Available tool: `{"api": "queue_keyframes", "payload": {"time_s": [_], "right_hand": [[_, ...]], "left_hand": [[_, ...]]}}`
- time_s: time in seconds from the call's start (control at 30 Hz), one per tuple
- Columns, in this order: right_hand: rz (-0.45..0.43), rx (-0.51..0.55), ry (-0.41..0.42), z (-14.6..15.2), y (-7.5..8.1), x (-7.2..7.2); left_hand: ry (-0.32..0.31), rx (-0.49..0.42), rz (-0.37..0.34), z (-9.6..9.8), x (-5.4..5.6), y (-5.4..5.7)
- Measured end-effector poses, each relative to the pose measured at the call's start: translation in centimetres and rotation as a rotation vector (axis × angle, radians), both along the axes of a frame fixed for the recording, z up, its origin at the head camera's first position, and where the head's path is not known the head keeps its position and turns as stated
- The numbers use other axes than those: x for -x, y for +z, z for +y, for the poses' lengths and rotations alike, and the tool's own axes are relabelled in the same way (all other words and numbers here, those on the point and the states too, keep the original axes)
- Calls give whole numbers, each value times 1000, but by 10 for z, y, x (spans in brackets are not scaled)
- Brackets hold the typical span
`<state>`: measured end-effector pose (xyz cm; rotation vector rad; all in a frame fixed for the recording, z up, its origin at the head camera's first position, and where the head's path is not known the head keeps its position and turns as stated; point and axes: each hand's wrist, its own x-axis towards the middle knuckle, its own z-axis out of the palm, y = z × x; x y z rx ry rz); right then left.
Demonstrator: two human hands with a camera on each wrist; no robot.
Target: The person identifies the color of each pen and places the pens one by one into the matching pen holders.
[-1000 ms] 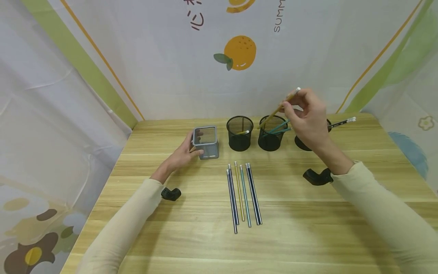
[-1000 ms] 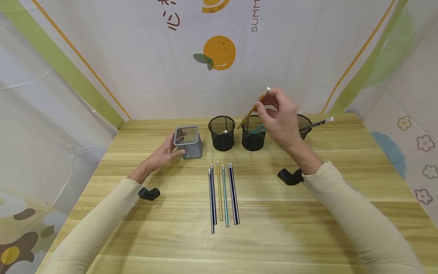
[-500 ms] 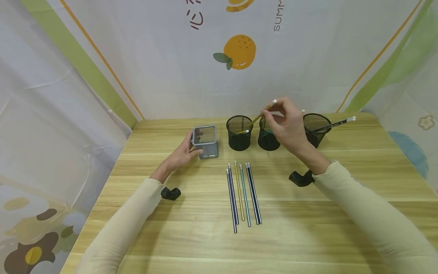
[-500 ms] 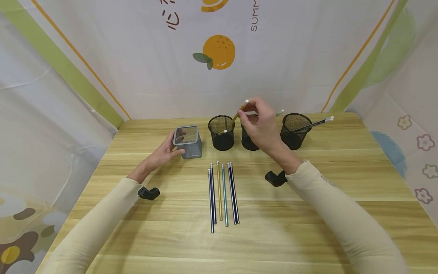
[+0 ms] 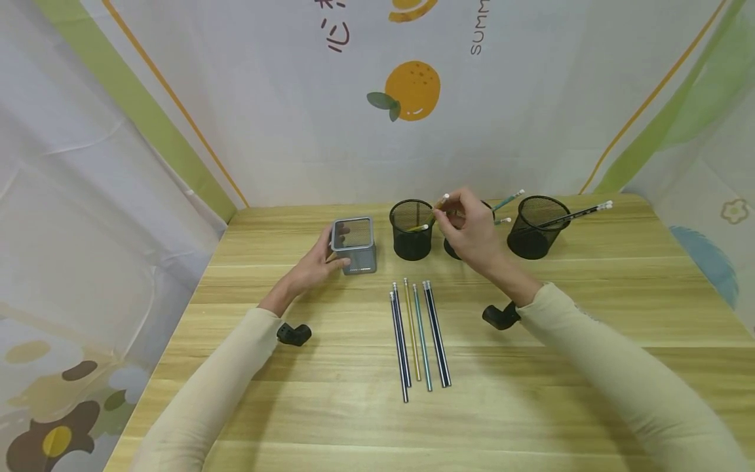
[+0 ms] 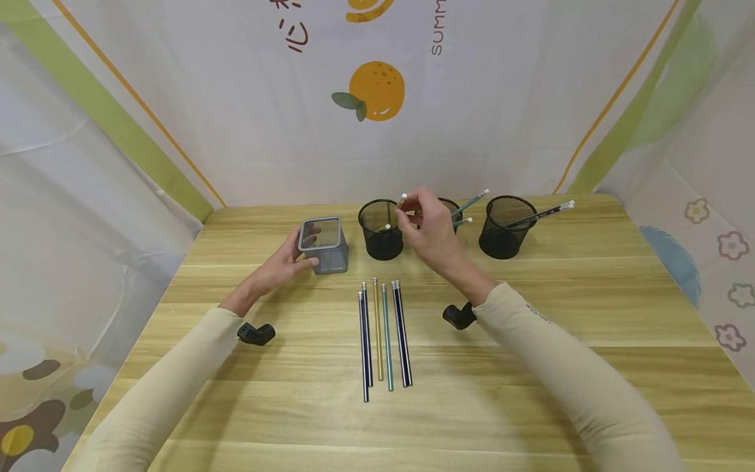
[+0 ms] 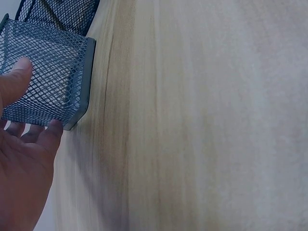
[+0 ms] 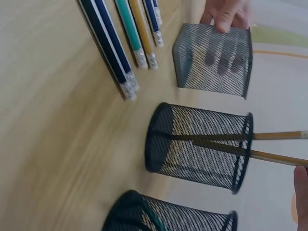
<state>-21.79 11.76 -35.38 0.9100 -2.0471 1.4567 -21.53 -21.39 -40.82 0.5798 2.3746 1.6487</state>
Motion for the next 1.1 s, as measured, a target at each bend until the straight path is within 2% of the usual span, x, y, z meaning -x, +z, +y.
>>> {"api": "queue_keyframes", "payload": {"time_s": [0.3, 1.1], "right_hand": [[-83, -29, -23, -10, -13, 0], [-274, -127, -76, -12, -22, -2]], "left_hand": [[3, 3, -8, 0, 1, -1], [12, -20, -26, -1, 2, -3]]}}
